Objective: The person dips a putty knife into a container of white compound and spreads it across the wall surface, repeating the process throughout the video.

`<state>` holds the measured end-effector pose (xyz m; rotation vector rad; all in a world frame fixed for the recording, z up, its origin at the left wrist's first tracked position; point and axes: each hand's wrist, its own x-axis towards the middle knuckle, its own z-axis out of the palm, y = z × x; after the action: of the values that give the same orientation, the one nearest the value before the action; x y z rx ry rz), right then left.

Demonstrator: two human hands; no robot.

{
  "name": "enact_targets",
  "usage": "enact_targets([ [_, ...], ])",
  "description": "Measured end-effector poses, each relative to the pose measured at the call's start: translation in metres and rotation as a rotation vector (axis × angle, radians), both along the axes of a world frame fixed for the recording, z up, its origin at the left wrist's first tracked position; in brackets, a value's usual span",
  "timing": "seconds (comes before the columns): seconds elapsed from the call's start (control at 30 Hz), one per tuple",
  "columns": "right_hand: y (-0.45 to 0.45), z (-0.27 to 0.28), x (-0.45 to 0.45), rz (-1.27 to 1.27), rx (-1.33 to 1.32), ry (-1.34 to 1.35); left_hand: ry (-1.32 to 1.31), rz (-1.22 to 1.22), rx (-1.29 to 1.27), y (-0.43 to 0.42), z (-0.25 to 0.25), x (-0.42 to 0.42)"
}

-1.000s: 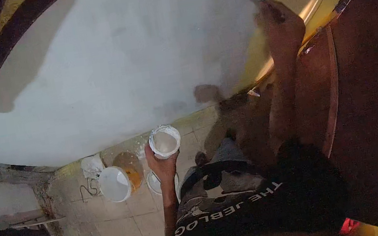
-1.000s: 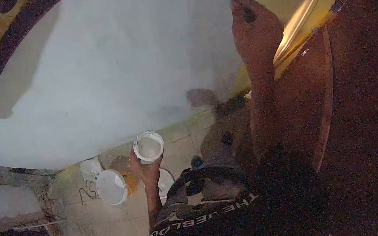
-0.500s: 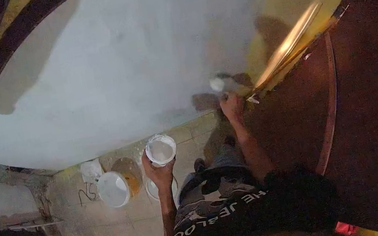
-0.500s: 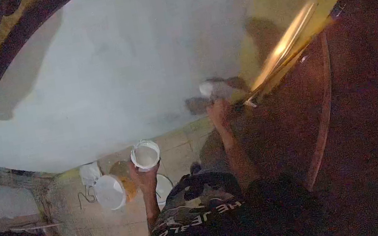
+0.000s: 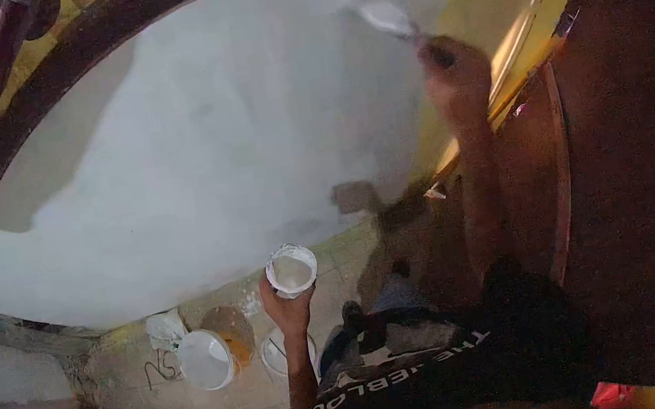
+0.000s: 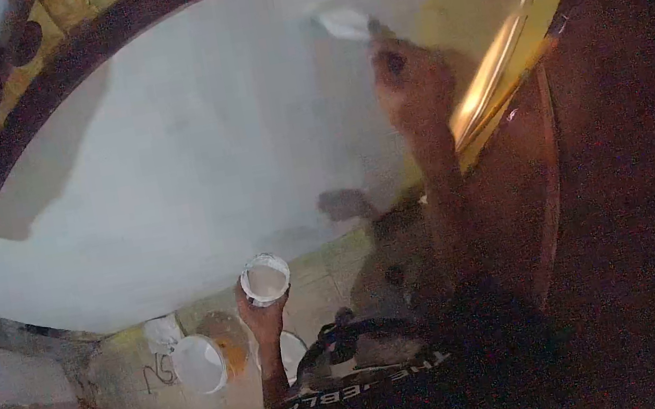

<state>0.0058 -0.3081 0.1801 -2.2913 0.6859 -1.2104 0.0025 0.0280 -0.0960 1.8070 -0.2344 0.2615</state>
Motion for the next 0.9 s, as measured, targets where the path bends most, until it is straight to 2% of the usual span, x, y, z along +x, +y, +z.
enact_targets([
  [0.07, 0.005, 0.026, -0.013, 0.074, -0.050, -0.289, 0.014, 0.000, 0.019, -0.005, 0.007, 0.003],
  [0.17, 0.013, 0.035, -0.019, 0.065, -0.153, -0.319, -0.041, -0.032, 0.009, -0.002, 0.005, 0.003],
  [0.27, 0.002, -0.005, 0.006, 0.116, -0.177, -0.330, -0.070, -0.082, -0.052, -0.001, -0.005, 0.009],
  [0.3, 0.017, -0.010, 0.008, -0.011, -0.215, -0.220, -0.056, -0.065, -0.030, -0.001, -0.008, 0.008],
  [0.37, 0.009, -0.049, 0.018, -0.001, -0.231, -0.225, -0.049, -0.049, -0.014, -0.002, -0.007, 0.008],
  [0.5, 0.007, -0.150, 0.015, 0.009, 0.155, 0.162, -0.009, -0.049, -0.053, -0.002, -0.006, 0.006],
  [0.57, 0.005, -0.193, 0.013, 0.034, 0.170, 0.279, 0.013, -0.082, -0.111, -0.002, -0.007, 0.010],
  [0.63, -0.002, -0.219, 0.005, 0.041, 0.201, 0.320, 0.045, -0.022, 0.069, 0.002, -0.011, 0.009],
  [0.67, -0.005, -0.226, 0.003, 0.057, 0.223, 0.352, 0.040, -0.029, 0.068, 0.002, -0.015, 0.010],
  [0.77, 0.000, -0.170, -0.012, -0.016, 0.212, 0.386, 0.016, -0.072, -0.035, 0.005, -0.027, 0.016],
  [0.83, -0.026, -0.147, -0.001, -0.029, 0.137, 0.161, -0.051, -0.113, -0.057, 0.004, -0.032, 0.021],
  [0.9, -0.028, -0.077, -0.004, -0.109, -0.131, -0.024, -0.052, -0.115, -0.018, 0.002, -0.022, 0.017],
])
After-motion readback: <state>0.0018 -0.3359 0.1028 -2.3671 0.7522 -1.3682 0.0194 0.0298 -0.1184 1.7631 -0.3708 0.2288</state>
